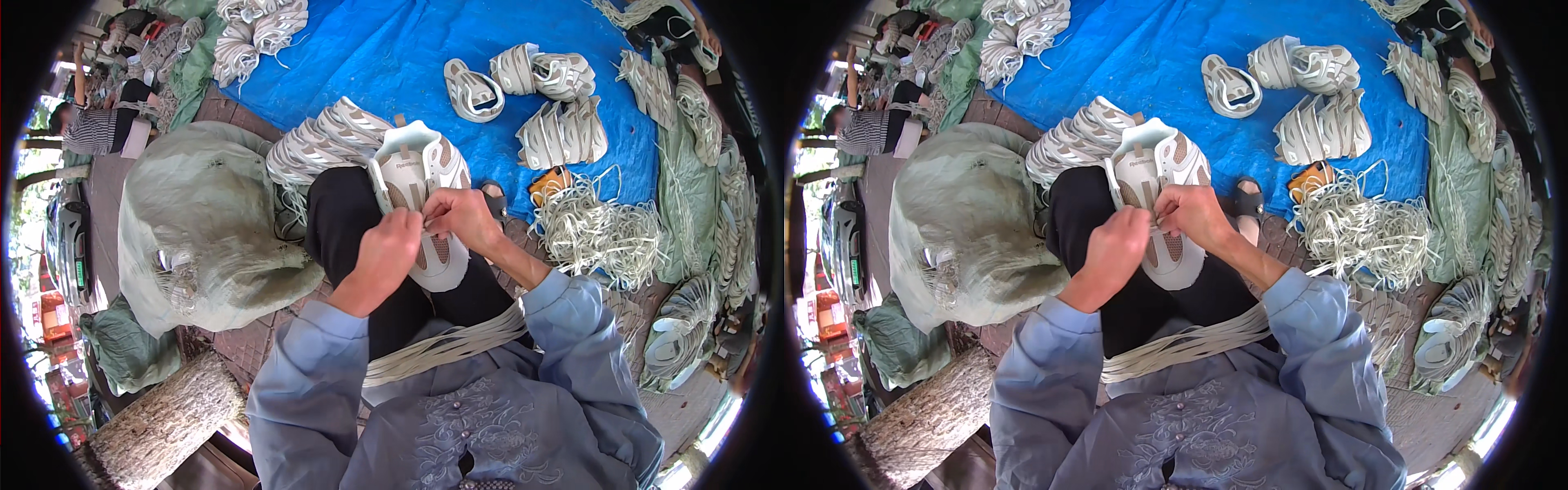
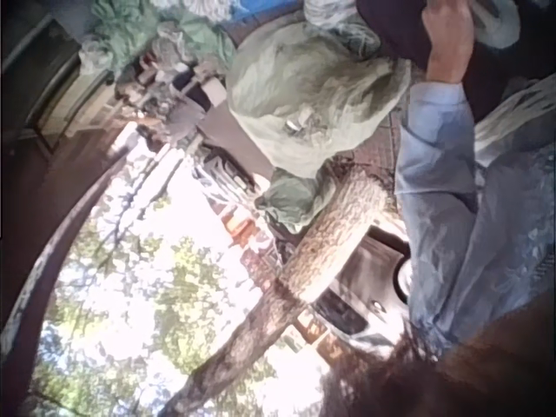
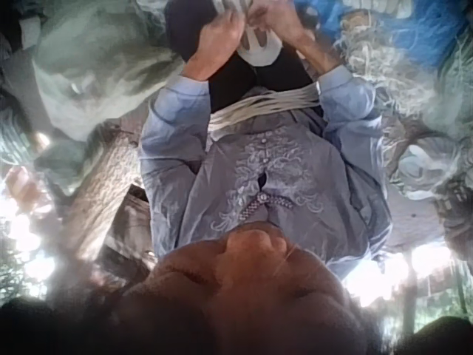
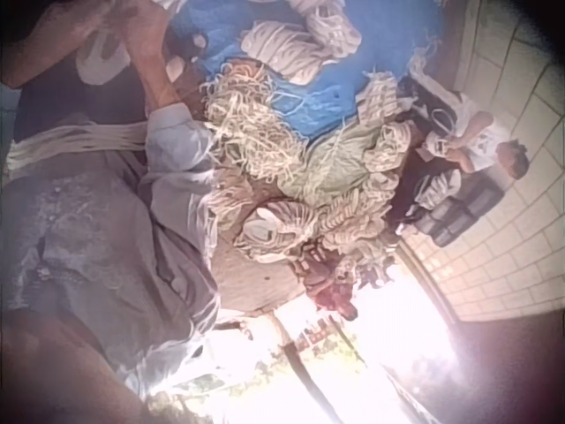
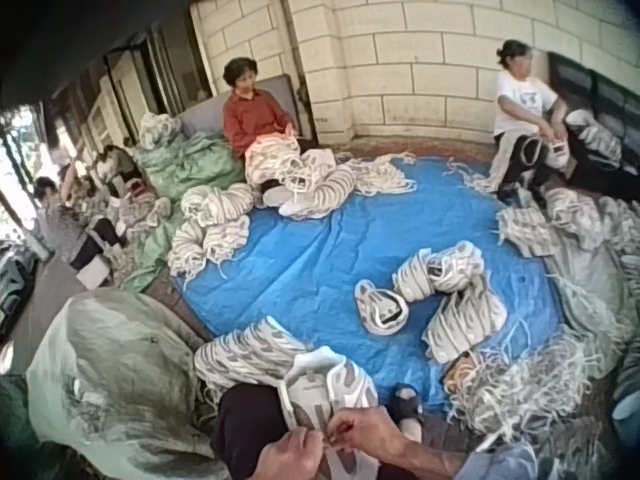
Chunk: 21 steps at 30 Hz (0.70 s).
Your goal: The person is sitting on the ground and lacing a white sneaker. They repeatedly thread a long white lace through the eyelets of the shoe, pulling it tight and adjusting the loops to secure the fit.
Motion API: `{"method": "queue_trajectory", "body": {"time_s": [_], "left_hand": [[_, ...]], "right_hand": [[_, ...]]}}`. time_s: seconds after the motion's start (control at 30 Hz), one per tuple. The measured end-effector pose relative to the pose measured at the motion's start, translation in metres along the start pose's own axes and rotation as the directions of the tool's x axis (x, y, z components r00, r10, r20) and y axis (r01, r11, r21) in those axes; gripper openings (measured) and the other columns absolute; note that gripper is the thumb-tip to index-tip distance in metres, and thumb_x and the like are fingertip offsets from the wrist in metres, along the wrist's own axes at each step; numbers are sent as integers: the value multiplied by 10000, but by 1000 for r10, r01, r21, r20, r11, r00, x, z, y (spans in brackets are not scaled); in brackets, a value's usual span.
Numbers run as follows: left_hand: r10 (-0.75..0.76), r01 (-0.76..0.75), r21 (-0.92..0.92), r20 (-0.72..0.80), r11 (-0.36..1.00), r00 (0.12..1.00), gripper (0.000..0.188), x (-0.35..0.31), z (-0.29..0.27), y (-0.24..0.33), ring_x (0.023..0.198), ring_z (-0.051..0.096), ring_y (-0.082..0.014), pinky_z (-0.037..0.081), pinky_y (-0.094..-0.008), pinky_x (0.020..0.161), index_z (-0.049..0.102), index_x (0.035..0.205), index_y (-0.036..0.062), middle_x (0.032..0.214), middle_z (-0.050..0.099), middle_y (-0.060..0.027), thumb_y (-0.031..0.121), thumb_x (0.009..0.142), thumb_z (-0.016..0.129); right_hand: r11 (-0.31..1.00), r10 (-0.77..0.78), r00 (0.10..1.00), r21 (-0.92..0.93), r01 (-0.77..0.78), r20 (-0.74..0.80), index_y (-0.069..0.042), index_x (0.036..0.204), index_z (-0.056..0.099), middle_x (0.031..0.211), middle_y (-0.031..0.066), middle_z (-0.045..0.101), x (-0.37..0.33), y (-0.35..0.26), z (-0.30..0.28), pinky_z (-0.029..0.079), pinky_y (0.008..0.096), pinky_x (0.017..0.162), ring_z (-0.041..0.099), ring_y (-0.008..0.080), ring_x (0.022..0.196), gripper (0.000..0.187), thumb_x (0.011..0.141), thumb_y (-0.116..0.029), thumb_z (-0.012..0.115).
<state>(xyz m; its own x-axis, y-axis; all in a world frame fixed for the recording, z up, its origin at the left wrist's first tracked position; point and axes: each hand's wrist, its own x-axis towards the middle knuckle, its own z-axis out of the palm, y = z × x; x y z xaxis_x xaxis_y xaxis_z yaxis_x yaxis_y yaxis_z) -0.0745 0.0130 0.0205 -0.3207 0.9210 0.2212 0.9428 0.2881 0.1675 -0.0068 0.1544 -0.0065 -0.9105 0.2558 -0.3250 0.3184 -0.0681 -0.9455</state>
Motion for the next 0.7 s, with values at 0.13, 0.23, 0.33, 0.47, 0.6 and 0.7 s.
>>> {"method": "queue_trajectory", "body": {"time_s": [0.13, 0.23, 0.33, 0.47, 0.6, 0.7], "left_hand": [[-6, 6, 15, 8, 1000, 1000, 136, -11, -6, -8, 617, 551, -169, 464, -259, 450, 471, 712, 32, 690, 462, -71, 47, 617, 567], [138, -140, 230, 24, 963, 990, 124, -10, 2, -8, 567, 524, -153, 448, -244, 423, 490, 683, 32, 665, 450, -63, 61, 597, 574], [74, -100, 310, 93, 946, 993, 126, -3, 7, -4, 552, 519, -150, 455, -248, 432, 488, 710, 25, 646, 422, -53, 46, 610, 563], [128, -228, 466, 237, 855, 963, 99, 5, 6, 4, 530, 519, -144, 447, -259, 421, 509, 684, 30, 616, 448, -56, 58, 609, 569], [175, -296, 384, 321, 875, 931, 108, 12, 0, -3, 523, 547, -177, 452, -285, 433, 525, 688, 20, 616, 487, -73, 72, 613, 583], [84, -118, 91, 317, 989, 945, 126, 15, -2, -12, 537, 568, -242, 467, -321, 467, 529, 697, -5, 623, 513, -107, 80, 626, 590]], "right_hand": [[998, -59, 997, -7, 59, 51, 27, 716, 579, 618, 61, 580, 2, -2, -3, 440, 216, 470, 547, 96, 519, 119, 612, 80, 601], [999, -28, 999, 29, 27, 42, 27, 713, 579, 608, 53, 575, 4, -2, -3, 430, 212, 462, 542, 87, 520, 120, 608, 80, 602], [1000, -26, 999, -4, 26, 34, 25, 711, 580, 599, 46, 573, 3, -2, -3, 428, 211, 461, 539, 82, 522, 117, 609, 76, 605], [1000, -20, 1000, -11, 20, 7, 19, 710, 585, 600, 43, 575, 3, -2, -1, 429, 209, 462, 538, 79, 524, 105, 619, 62, 615], [999, -50, 999, -17, 50, -7, 18, 715, 585, 607, 44, 580, 3, -3, 0, 434, 209, 465, 538, 76, 528, 96, 634, 57, 617], [998, -4, 1000, 56, 3, 19, 21, 733, 581, 615, 49, 582, 2, -2, -2, 438, 211, 463, 541, 79, 531, 117, 632, 67, 616]]}}
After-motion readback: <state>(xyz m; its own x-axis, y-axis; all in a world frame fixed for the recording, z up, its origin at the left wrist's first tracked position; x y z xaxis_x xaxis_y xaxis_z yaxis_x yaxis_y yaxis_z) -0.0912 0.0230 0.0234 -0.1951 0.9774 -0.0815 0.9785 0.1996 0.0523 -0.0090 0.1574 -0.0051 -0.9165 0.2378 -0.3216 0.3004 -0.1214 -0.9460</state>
